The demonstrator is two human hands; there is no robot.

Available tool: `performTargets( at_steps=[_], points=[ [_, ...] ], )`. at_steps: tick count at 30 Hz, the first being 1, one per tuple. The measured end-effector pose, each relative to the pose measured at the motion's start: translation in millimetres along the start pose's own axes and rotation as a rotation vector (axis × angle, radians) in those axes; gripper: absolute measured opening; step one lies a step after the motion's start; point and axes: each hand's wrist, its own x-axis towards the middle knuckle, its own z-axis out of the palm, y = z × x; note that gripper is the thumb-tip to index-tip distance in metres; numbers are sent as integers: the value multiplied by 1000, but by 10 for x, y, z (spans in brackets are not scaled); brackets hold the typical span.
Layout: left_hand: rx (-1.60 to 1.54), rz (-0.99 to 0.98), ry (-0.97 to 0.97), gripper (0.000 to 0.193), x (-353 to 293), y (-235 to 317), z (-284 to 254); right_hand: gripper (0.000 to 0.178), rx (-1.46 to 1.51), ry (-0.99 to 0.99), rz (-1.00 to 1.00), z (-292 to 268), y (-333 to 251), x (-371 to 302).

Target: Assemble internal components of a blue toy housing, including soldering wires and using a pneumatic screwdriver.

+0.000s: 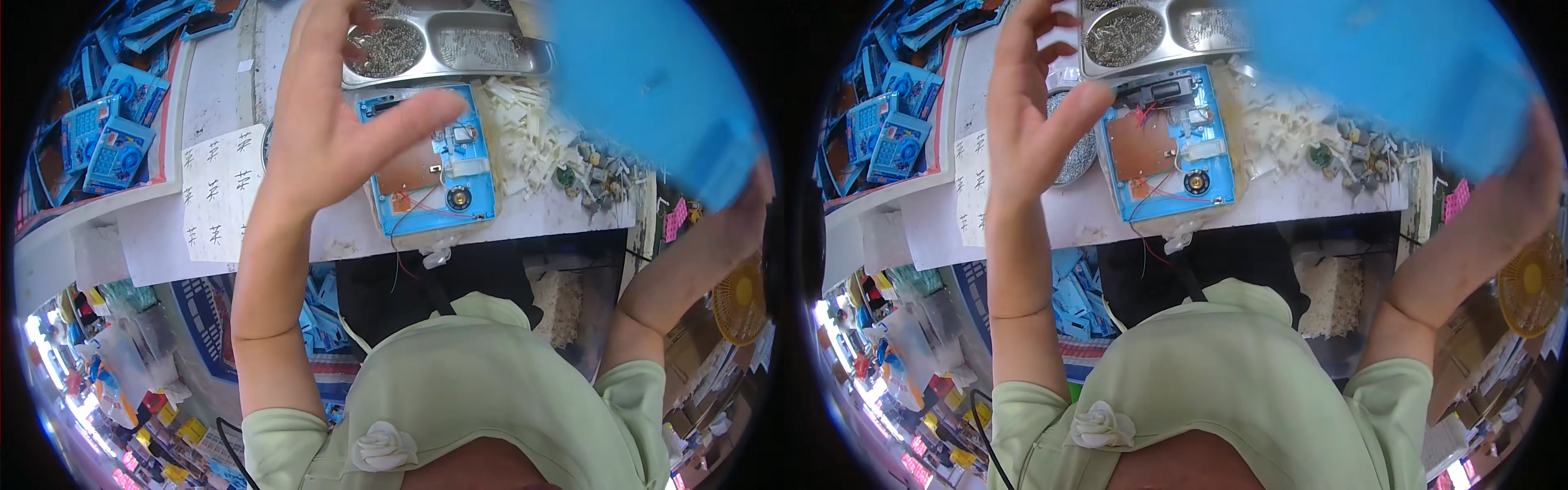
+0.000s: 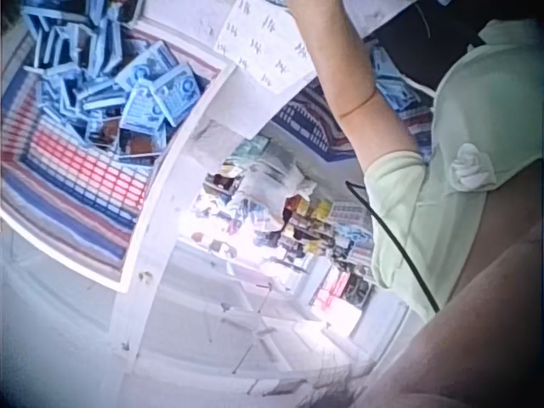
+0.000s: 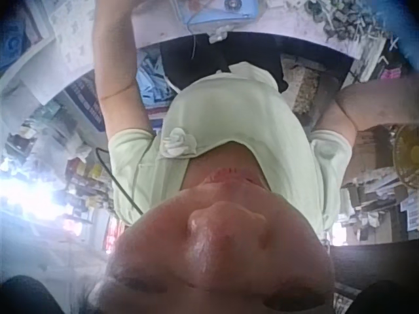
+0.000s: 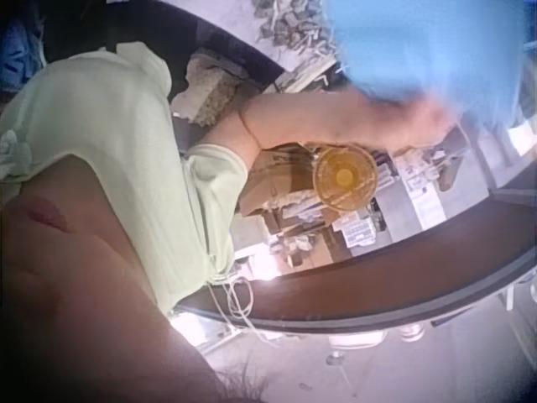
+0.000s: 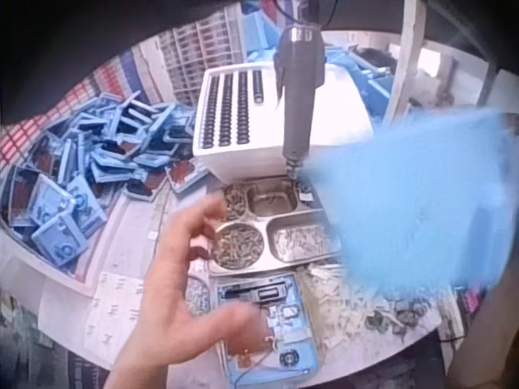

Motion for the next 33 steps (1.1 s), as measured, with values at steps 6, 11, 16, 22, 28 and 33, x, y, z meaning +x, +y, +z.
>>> performTargets(
  at_steps=[6, 11, 16, 22, 28, 33],
  points=[
    [-540, -438, -212, 50, -68, 230, -189, 44, 365, -553, 388, 728, 297, 68],
    [-795, -812, 143, 26, -512, 161, -83, 62, 391, -821, 543, 850, 418, -818],
    [-204, -697, -6, 67, -1008, 111, 306, 75, 94, -686, 416, 656, 517, -1510],
    [117, -626, -119, 89, -1046, 165, 394, 59, -252, -769, 237, 657, 707, -1617],
    [-49, -733, -32, 87, -1143, 140, 376, 45, -256, -865, 61, 756, 841, -1545],
    [17, -730, 6, 81, -1284, 185, 386, 52, -273, -973, -63, 777, 778, -1446]
  ],
)
